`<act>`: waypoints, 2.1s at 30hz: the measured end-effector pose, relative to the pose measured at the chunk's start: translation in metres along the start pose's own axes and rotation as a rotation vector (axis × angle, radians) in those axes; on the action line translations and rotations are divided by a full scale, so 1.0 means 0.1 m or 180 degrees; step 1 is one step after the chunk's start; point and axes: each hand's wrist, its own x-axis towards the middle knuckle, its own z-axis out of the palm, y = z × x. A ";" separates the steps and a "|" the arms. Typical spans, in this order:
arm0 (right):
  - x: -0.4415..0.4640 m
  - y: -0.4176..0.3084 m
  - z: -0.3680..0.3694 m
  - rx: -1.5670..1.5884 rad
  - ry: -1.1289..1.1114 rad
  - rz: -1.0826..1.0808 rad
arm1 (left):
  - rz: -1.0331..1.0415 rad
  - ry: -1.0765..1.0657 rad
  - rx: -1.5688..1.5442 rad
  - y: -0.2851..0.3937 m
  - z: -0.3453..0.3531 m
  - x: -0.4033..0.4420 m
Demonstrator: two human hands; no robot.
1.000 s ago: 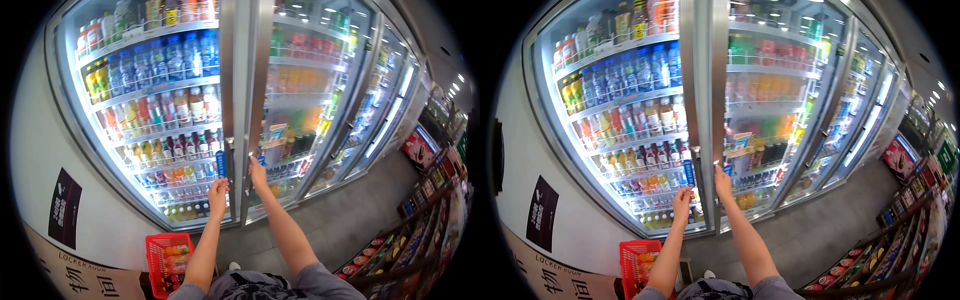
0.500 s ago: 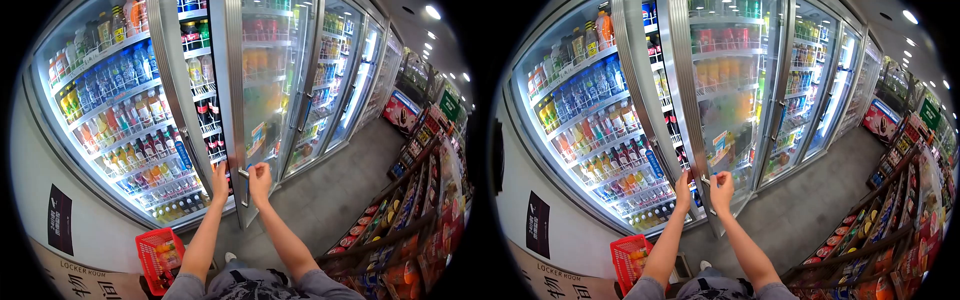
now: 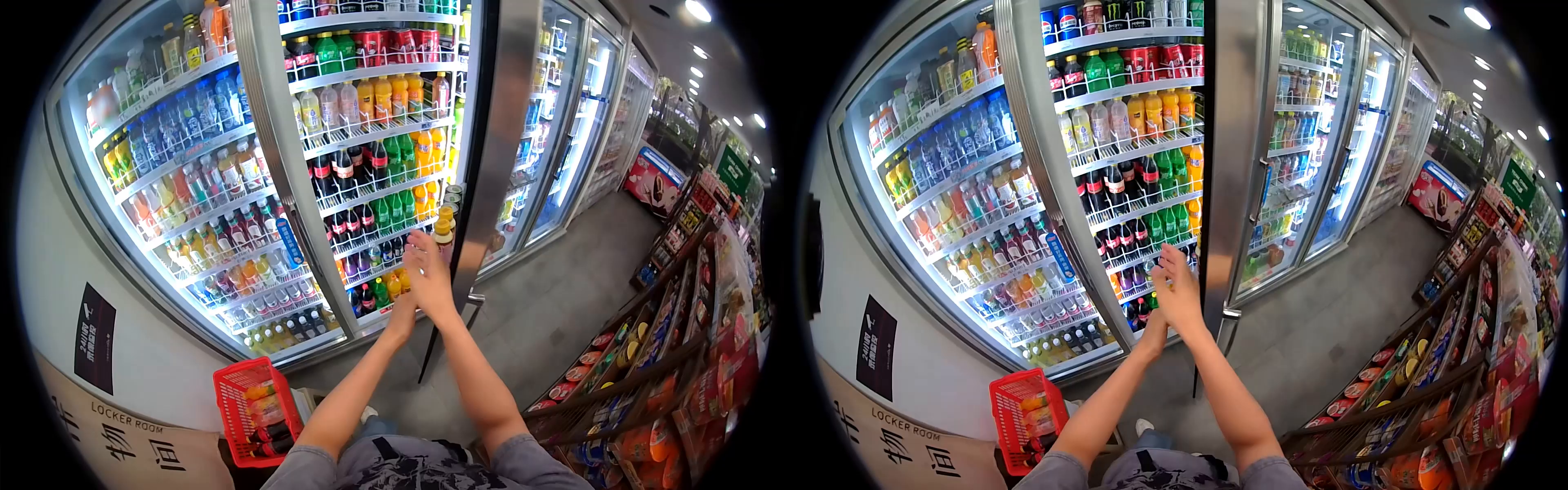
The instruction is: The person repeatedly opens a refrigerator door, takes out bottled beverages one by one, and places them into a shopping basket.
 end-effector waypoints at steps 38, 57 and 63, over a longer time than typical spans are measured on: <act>2.88 2.72 1.07 0.0639 -0.0209 0.1382 | -0.0294 0.0454 -0.0140 -0.63 -1.66 3.78; 3.77 3.48 0.96 -0.0006 0.0182 0.1538 | -0.0801 -0.0233 0.0104 -0.69 -1.97 5.11; 4.40 3.89 1.00 0.0397 -0.0158 0.1785 | -0.0948 0.0024 0.0001 -0.87 -2.10 5.45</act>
